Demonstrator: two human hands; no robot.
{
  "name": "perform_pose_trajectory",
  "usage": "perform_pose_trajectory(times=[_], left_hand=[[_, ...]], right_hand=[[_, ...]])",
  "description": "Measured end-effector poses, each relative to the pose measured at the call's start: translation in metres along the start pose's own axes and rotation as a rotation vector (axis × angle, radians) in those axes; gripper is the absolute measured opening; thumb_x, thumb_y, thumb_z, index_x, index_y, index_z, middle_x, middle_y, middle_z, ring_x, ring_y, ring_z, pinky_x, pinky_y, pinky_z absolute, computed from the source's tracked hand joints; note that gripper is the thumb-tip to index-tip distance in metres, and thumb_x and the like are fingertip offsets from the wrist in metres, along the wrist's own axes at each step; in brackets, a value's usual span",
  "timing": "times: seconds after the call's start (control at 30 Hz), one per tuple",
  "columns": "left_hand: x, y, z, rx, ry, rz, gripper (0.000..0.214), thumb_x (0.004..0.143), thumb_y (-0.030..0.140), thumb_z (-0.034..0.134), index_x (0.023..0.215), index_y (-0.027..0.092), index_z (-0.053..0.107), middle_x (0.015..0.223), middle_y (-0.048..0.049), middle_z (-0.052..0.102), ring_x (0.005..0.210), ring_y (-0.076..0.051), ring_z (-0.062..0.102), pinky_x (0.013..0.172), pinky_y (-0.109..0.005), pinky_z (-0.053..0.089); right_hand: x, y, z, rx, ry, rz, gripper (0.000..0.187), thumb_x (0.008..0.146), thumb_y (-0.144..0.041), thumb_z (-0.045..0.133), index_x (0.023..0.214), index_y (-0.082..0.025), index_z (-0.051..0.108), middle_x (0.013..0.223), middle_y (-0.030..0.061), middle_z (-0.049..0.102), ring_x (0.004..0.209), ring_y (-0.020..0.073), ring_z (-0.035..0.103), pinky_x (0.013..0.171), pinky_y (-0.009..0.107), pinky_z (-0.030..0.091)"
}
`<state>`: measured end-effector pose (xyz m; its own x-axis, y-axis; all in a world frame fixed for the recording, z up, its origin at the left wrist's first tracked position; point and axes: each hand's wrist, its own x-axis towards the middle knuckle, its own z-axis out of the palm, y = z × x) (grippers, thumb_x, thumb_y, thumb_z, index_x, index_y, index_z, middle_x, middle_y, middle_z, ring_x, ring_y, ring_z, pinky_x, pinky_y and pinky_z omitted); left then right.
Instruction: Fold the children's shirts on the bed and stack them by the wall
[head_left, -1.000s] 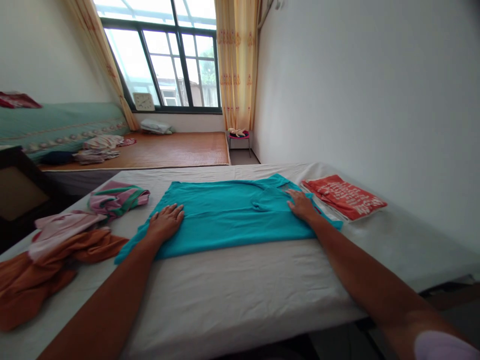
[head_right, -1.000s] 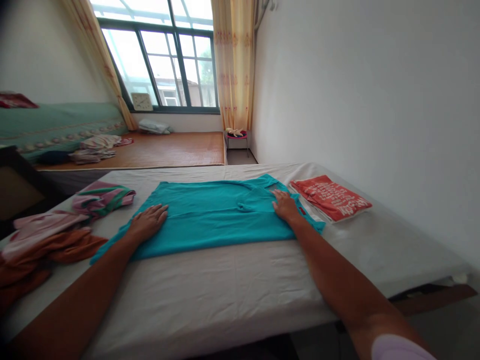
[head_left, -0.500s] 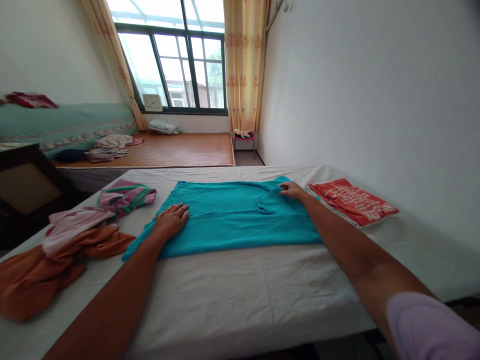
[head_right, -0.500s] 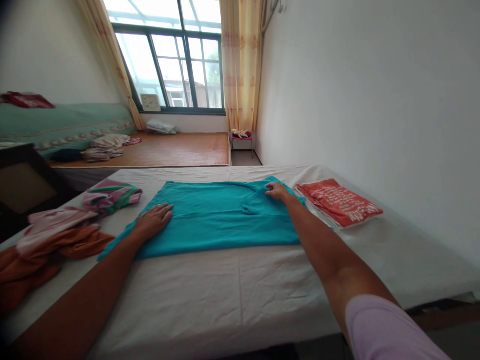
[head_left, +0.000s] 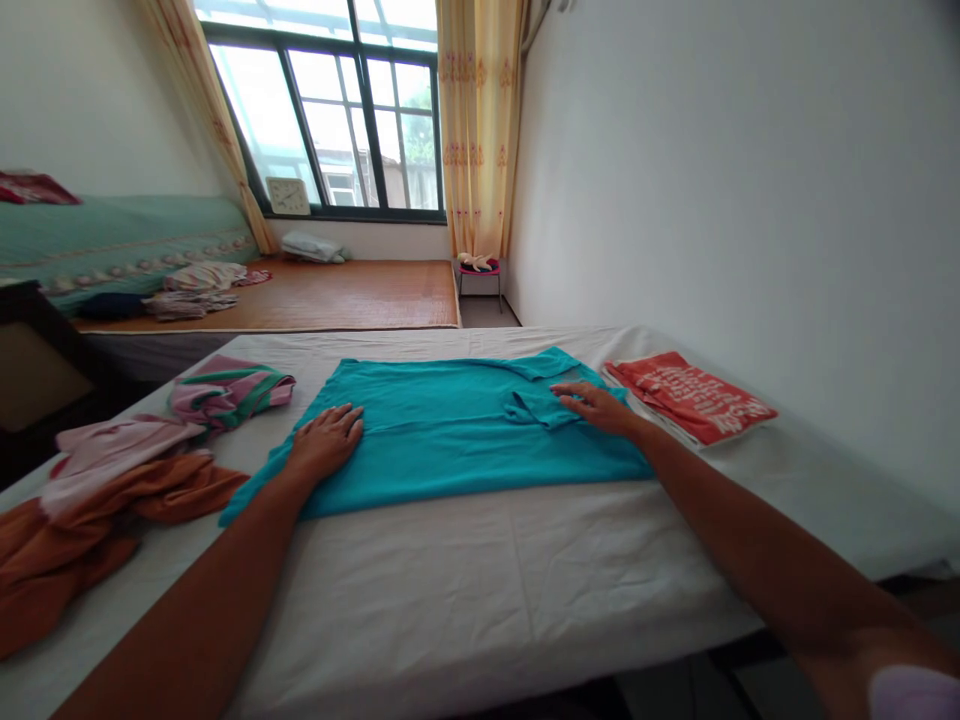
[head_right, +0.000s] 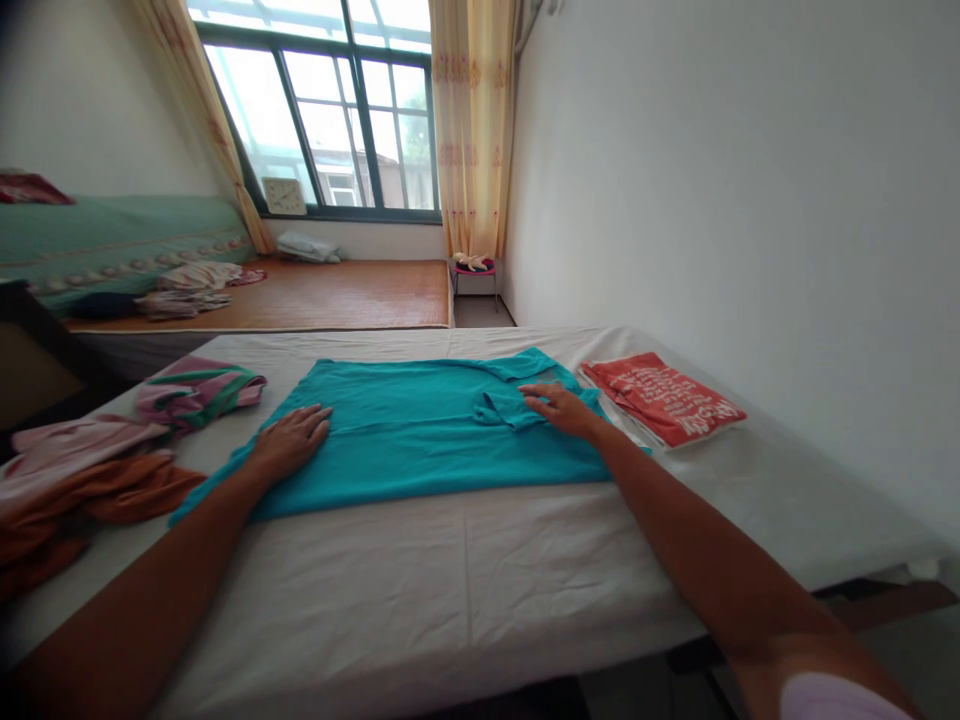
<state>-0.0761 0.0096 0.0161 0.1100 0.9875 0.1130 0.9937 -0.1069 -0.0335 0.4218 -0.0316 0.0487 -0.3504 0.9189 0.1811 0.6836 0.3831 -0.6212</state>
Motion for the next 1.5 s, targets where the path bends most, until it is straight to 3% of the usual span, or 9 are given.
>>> perform_pose_trajectory(times=[0.17, 0.3, 0.4, 0.63, 0.8, 1.0, 1.13, 1.23, 1.5], left_hand=[[0.002, -0.002, 0.005, -0.029, 0.027, 0.000, 0.053, 0.095, 0.042, 0.026, 0.141, 0.026, 0.046, 0.149, -0.0031, 0.041, 0.136, -0.026, 0.036, 0.111, -0.045, 0.026], [0.003, -0.006, 0.012, -0.040, 0.055, 0.012, 0.053, 0.095, 0.042, 0.026, 0.140, 0.026, 0.047, 0.149, -0.0036, 0.042, 0.137, -0.026, 0.036, 0.111, -0.045, 0.025], [0.002, -0.007, 0.013, -0.047, 0.060, 0.017, 0.053, 0.095, 0.043, 0.026, 0.140, 0.026, 0.047, 0.148, -0.0029, 0.042, 0.137, -0.025, 0.035, 0.111, -0.043, 0.024], [-0.002, -0.003, 0.004, -0.073, 0.055, 0.007, 0.051, 0.095, 0.043, 0.028, 0.139, 0.027, 0.048, 0.147, -0.0019, 0.044, 0.135, -0.024, 0.038, 0.111, -0.041, 0.025], [-0.004, -0.002, 0.001, -0.083, 0.041, -0.014, 0.050, 0.095, 0.044, 0.029, 0.139, 0.028, 0.047, 0.148, -0.0012, 0.043, 0.136, -0.025, 0.037, 0.111, -0.041, 0.026], [-0.005, -0.002, 0.000, -0.086, 0.055, 0.013, 0.049, 0.096, 0.042, 0.030, 0.139, 0.026, 0.048, 0.147, -0.0027, 0.044, 0.135, -0.025, 0.038, 0.111, -0.043, 0.026], [-0.002, -0.003, 0.002, -0.100, 0.076, 0.022, 0.048, 0.095, 0.042, 0.032, 0.136, 0.025, 0.051, 0.145, -0.0029, 0.046, 0.134, -0.025, 0.039, 0.111, -0.043, 0.028], [0.000, -0.007, 0.003, -0.138, 0.129, 0.026, 0.047, 0.094, 0.038, 0.033, 0.133, 0.021, 0.053, 0.140, -0.0054, 0.052, 0.130, -0.022, 0.045, 0.108, -0.037, 0.034], [0.026, 0.000, -0.027, -0.138, 0.203, 0.041, 0.046, 0.094, 0.034, 0.031, 0.131, 0.020, 0.054, 0.137, -0.0055, 0.054, 0.125, -0.021, 0.049, 0.104, -0.034, 0.039]], right_hand=[[0.016, 0.005, 0.025, -0.292, -0.195, -0.077, 0.051, 0.092, -0.058, 0.038, 0.121, -0.026, 0.065, 0.125, 0.0018, 0.064, 0.126, 0.0230, 0.049, 0.111, 0.039, 0.031], [0.045, 0.013, 0.019, -0.378, -0.013, 0.008, 0.039, 0.094, -0.041, 0.041, 0.118, -0.022, 0.067, 0.112, 0.0027, 0.070, 0.104, 0.0225, 0.063, 0.096, 0.034, 0.045], [0.069, 0.022, 0.016, -0.570, 0.157, 0.093, 0.042, 0.087, -0.024, 0.052, 0.128, -0.018, 0.059, 0.126, 0.0074, 0.063, 0.114, 0.0239, 0.057, 0.100, 0.035, 0.042], [0.103, 0.034, 0.027, -0.817, 0.163, 0.243, 0.038, 0.088, -0.029, 0.053, 0.125, -0.023, 0.060, 0.134, 0.0108, 0.056, 0.123, 0.0309, 0.046, 0.097, 0.048, 0.040], [0.117, 0.019, 0.020, -0.734, 0.233, 0.288, 0.036, 0.092, -0.026, 0.041, 0.122, -0.023, 0.062, 0.116, 0.0129, 0.065, 0.112, 0.0287, 0.055, 0.094, 0.043, 0.040], [0.074, -0.010, -0.002, -0.668, 0.459, -0.057, 0.040, 0.098, -0.028, 0.030, 0.128, -0.025, 0.057, 0.120, 0.0070, 0.063, 0.103, 0.0223, 0.060, 0.081, 0.028, 0.045], [0.016, -0.004, -0.003, -0.712, 0.320, -0.286, 0.037, 0.098, -0.029, 0.036, 0.126, -0.028, 0.059, 0.105, 0.0060, 0.066, 0.090, 0.0186, 0.063, 0.067, 0.023, 0.044], [-0.012, 0.008, 0.002, -0.623, 0.209, -0.285, 0.034, 0.095, -0.033, 0.043, 0.124, -0.028, 0.060, 0.103, 0.0062, 0.067, 0.086, 0.0188, 0.064, 0.067, 0.025, 0.046], [-0.017, 0.019, -0.014, -0.150, -0.146, -0.167, 0.042, 0.082, -0.044, 0.060, 0.120, -0.025, 0.064, 0.118, 0.0068, 0.064, 0.111, 0.0257, 0.057, 0.099, 0.039, 0.043]])
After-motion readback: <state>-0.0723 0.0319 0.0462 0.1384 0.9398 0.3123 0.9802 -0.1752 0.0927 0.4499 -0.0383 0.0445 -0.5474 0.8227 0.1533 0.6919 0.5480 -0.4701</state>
